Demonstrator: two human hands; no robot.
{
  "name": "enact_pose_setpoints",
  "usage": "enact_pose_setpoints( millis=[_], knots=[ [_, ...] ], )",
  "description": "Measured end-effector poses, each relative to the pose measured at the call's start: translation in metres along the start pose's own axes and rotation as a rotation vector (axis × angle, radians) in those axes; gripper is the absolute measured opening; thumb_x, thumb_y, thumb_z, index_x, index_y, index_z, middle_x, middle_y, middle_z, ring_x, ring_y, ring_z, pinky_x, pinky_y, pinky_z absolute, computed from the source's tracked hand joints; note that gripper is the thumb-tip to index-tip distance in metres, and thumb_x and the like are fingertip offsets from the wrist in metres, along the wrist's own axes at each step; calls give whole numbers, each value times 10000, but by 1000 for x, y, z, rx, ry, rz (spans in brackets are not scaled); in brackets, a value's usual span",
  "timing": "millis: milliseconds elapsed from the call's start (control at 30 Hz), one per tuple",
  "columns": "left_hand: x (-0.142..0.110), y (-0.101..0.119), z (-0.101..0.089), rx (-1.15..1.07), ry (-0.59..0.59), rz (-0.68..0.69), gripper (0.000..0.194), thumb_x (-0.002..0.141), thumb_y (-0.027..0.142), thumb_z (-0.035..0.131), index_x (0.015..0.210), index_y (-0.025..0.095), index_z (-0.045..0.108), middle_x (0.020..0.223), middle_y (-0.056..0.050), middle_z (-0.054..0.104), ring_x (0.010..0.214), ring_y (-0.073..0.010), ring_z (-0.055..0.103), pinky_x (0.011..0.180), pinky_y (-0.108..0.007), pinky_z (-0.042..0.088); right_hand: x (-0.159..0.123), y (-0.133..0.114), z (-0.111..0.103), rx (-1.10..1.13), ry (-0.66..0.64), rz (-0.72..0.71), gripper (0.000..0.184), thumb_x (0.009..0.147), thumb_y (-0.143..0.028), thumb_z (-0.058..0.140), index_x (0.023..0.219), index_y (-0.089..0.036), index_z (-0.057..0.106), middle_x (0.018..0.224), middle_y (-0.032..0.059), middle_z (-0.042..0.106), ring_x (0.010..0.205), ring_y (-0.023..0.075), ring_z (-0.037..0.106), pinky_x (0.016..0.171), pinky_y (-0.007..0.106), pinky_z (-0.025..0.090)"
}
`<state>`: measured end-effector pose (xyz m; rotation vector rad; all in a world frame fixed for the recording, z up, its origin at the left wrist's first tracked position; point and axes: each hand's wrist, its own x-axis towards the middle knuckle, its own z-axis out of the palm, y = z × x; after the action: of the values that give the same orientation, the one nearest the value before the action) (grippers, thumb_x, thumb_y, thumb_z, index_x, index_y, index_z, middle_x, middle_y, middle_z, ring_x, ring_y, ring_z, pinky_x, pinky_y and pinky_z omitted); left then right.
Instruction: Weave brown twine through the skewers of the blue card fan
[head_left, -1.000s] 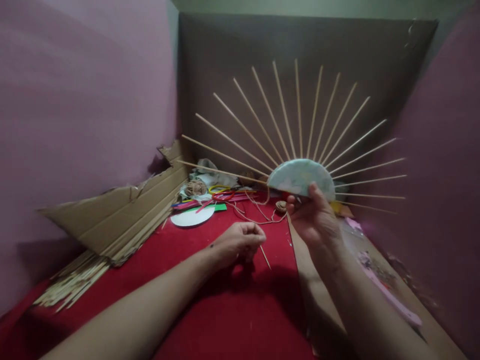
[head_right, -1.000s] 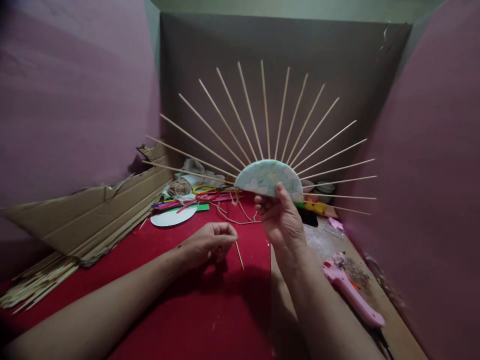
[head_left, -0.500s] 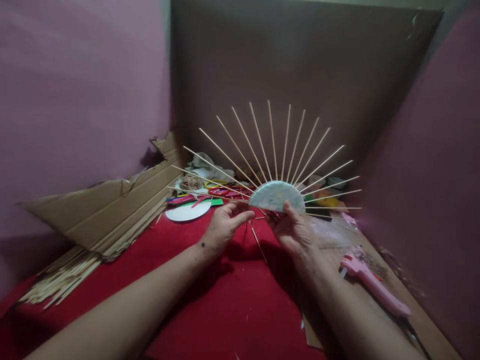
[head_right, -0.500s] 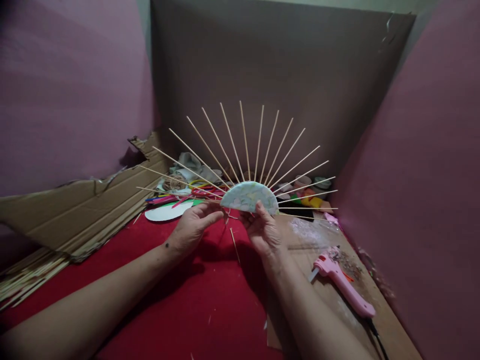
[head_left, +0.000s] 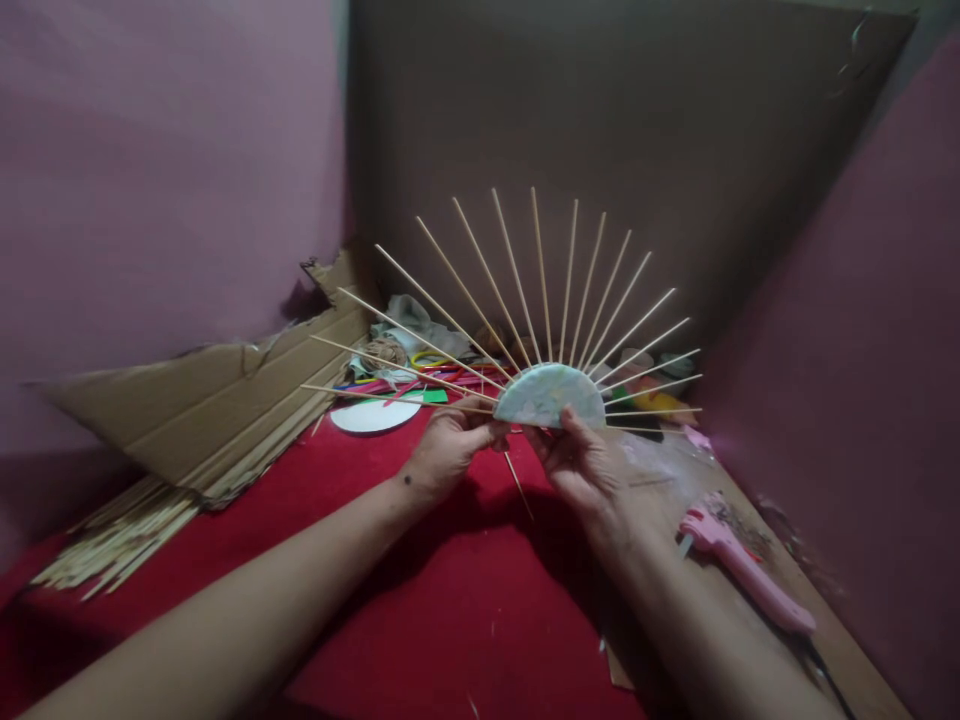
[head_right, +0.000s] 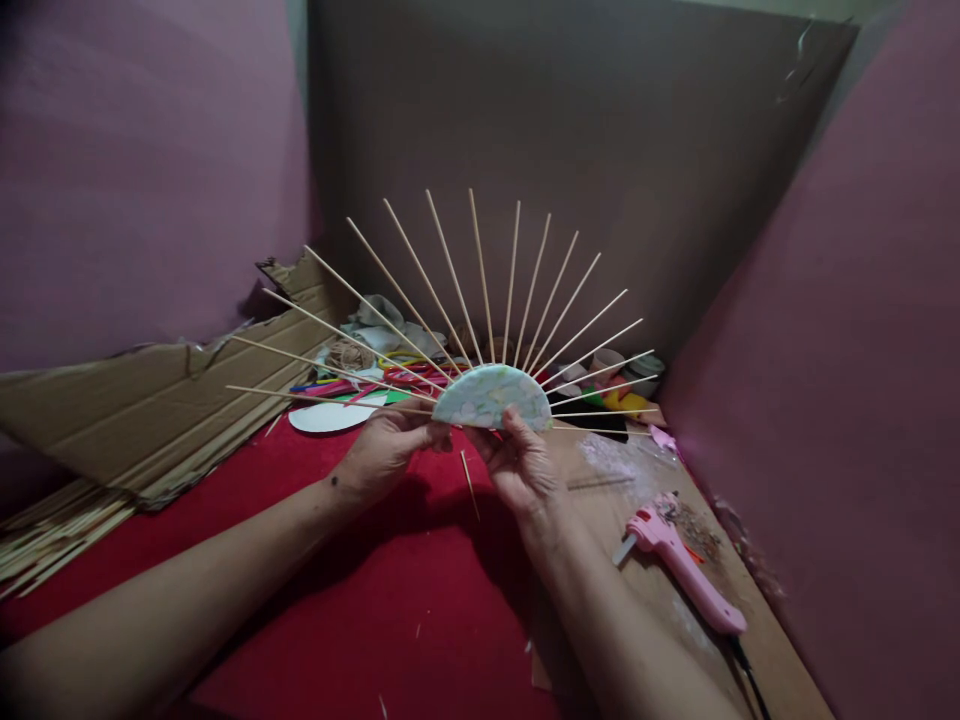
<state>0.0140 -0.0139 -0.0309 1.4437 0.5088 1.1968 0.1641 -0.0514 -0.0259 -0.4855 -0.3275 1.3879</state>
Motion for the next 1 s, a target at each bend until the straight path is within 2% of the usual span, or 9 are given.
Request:
enact_pose_setpoints(
  millis=[167,367,467,567,700,800,1000],
  knots=[
    [-1,-3,-1,-8,-9,31,48,725,181,640,767,158,636,586,23,592,551,-102,536,581,-249,436,-1,3,-1,0,16,25,230,750,-42,584,916,-199,610,746,-12,709,746,155,674,859,447,528],
    [0,1,0,50,16,23,48,733,191,625,732,144,623,571,15,592,552,-105,558,604,-252,448,-1,1,-2,-20,-70,27,269,718,-60,631,944,-202,599,784,-10,713,785,157,672,874,432,521],
    [-1,4,3,27,-5,-17,72,733,209,625,710,145,602,532,26,552,460,-84,499,487,-229,398,1,0,-4,-61,-126,11,260,698,-104,676,925,-212,608,807,-5,717,782,164,668,871,447,516],
    [-3,6,4,13,-62,-62,104,728,214,640,804,148,615,519,52,491,404,-51,398,408,-204,310,5,0,-8,-86,-166,12,245,670,-169,725,888,-211,621,809,6,718,789,172,664,867,422,515],
    [-3,2,3,-27,-106,-50,169,742,236,644,882,144,627,609,25,537,468,-62,456,466,-212,372,9,2,-14,-110,-196,33,245,651,-225,751,861,-201,627,801,9,714,764,160,657,810,343,532],
    [-2,-3,1,-121,-81,-28,139,763,260,636,833,141,632,679,2,569,503,-70,490,498,-224,400,8,5,-15,-138,-200,39,244,651,-230,753,857,-183,631,764,12,710,698,147,648,753,318,541],
    [0,-2,4,-250,2,-58,168,755,273,652,717,109,641,559,-4,581,480,-77,511,510,-219,407,6,8,-8,-151,-232,-18,227,651,-186,746,844,-157,631,783,32,708,740,157,655,779,312,528]
  ],
)
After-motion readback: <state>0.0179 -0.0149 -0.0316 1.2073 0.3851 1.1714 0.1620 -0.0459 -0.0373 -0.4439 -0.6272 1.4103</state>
